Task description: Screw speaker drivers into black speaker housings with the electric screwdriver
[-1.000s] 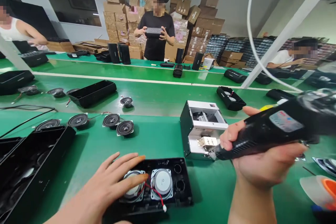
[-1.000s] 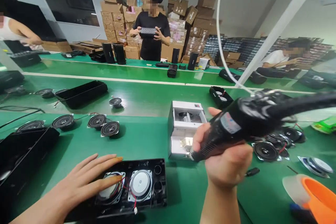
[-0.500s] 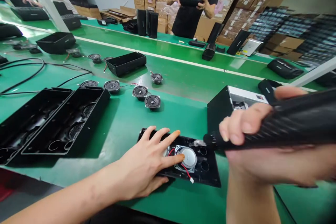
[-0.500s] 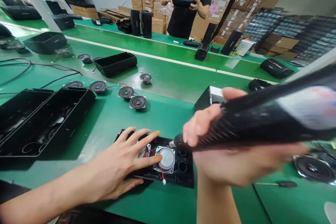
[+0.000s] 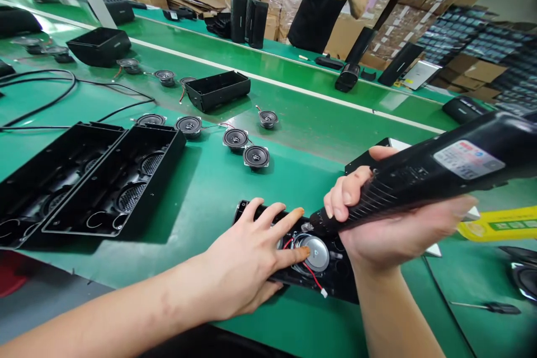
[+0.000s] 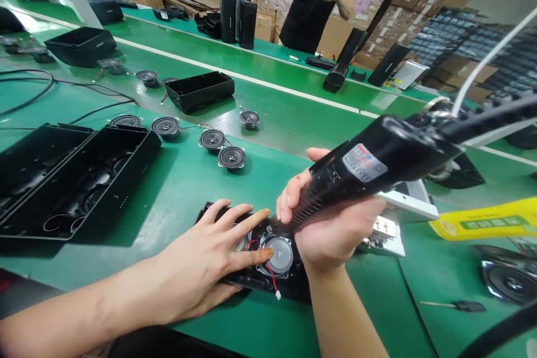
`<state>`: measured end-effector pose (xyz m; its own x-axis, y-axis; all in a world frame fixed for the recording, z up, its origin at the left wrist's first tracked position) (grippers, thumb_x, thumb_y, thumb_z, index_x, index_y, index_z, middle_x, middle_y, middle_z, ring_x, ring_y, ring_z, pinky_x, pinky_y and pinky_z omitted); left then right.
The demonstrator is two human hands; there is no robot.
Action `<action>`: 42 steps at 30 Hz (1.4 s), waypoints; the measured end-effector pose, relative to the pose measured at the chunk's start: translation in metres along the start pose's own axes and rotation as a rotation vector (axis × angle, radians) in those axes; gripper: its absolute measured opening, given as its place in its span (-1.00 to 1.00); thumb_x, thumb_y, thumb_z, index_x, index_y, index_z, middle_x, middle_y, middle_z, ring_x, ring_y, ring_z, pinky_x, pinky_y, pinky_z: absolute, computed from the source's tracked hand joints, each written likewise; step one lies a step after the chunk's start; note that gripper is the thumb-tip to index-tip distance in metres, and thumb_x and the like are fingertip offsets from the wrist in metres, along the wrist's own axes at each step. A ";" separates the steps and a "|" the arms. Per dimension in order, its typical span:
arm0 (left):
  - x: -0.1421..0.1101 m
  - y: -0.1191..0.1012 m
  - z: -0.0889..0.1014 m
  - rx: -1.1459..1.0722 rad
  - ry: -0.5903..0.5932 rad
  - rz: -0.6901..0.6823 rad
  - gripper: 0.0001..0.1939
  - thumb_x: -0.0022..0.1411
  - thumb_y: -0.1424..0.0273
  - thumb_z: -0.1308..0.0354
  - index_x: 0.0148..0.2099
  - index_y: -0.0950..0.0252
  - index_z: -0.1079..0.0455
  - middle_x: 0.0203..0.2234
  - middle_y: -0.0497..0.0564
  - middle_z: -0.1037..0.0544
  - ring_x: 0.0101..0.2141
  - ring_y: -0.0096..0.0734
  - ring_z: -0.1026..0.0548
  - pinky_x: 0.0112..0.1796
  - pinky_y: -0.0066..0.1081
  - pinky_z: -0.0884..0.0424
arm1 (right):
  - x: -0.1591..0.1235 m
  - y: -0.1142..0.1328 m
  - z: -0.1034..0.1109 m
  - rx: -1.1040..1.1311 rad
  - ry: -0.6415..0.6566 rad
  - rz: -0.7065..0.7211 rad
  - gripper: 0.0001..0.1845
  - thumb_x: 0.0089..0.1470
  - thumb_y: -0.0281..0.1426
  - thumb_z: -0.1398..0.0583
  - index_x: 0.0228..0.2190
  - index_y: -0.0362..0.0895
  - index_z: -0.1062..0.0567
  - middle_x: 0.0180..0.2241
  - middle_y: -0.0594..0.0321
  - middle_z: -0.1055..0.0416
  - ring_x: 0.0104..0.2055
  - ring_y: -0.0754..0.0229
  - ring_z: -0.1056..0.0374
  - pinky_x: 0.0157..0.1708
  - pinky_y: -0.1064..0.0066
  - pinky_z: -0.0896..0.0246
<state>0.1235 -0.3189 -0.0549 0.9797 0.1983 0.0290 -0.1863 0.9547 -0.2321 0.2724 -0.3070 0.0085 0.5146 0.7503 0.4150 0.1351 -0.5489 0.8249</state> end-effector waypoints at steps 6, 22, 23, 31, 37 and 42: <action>-0.001 0.000 0.000 0.010 -0.017 -0.007 -0.39 0.36 0.13 -0.27 0.39 0.01 -0.29 0.47 0.26 -0.12 0.32 0.27 -0.23 0.20 0.32 -0.21 | 0.001 -0.003 -0.002 -0.013 -0.011 -0.031 -0.40 0.14 0.23 -0.15 -0.19 -0.02 -0.55 -0.64 0.40 -0.35 -0.74 0.24 -0.17 -0.78 0.45 -0.12; 0.002 0.002 0.002 -0.002 -0.005 0.006 -0.38 0.36 0.12 -0.27 0.40 -0.01 -0.28 0.43 0.22 -0.19 0.30 0.25 -0.24 0.18 0.30 -0.23 | -0.008 -0.016 -0.013 -0.001 0.088 -0.074 -0.27 0.06 0.36 -0.22 -0.16 -0.03 -0.51 -0.58 0.42 -0.37 -0.72 0.28 -0.16 -0.75 0.46 -0.10; 0.003 0.002 0.002 -0.007 -0.005 0.009 -0.39 0.36 0.12 -0.27 0.40 -0.02 -0.29 0.42 0.21 -0.21 0.30 0.25 -0.25 0.18 0.31 -0.24 | -0.010 -0.018 -0.015 0.001 0.112 -0.085 -0.26 0.05 0.37 -0.22 -0.15 -0.03 -0.51 -0.57 0.42 -0.37 -0.72 0.29 -0.17 -0.75 0.46 -0.11; 0.001 0.002 0.003 -0.036 -0.010 0.015 -0.44 0.38 0.13 -0.24 0.37 0.00 -0.34 0.38 0.18 -0.28 0.29 0.27 -0.28 0.19 0.36 -0.23 | -0.015 -0.026 -0.018 0.025 0.180 -0.090 -0.25 0.11 0.39 -0.13 -0.14 -0.02 -0.49 -0.59 0.43 -0.34 -0.72 0.31 -0.16 -0.73 0.49 -0.13; 0.001 0.005 0.002 -0.067 -0.005 0.042 -0.43 0.35 0.13 -0.27 0.36 -0.03 -0.35 0.40 0.15 -0.26 0.34 0.30 -0.23 0.22 0.40 -0.17 | -0.019 -0.031 -0.019 0.071 0.209 -0.109 -0.26 0.13 0.36 -0.15 -0.10 -0.03 -0.50 -0.57 0.40 -0.35 -0.68 0.29 -0.20 -0.69 0.49 -0.13; -0.001 0.005 -0.010 -0.046 -0.072 0.051 -0.40 0.32 0.15 -0.27 0.36 -0.14 -0.32 0.39 0.09 -0.31 0.33 0.28 -0.24 0.23 0.40 -0.11 | -0.019 -0.024 -0.017 0.067 0.198 -0.055 -0.30 0.22 0.31 -0.10 -0.02 0.00 -0.51 -0.53 0.38 -0.37 -0.67 0.30 -0.21 -0.68 0.47 -0.16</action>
<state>0.1219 -0.3170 -0.0661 0.9610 0.2629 0.0855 -0.2302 0.9323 -0.2789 0.2453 -0.3015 -0.0124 0.3294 0.8337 0.4431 0.2181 -0.5238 0.8234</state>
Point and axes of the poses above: each hand's wrist, its own x-axis towards the middle knuckle, its own z-axis out of the back of the hand, y = z × x, the point moved 9 cm from there along x, towards the middle knuckle
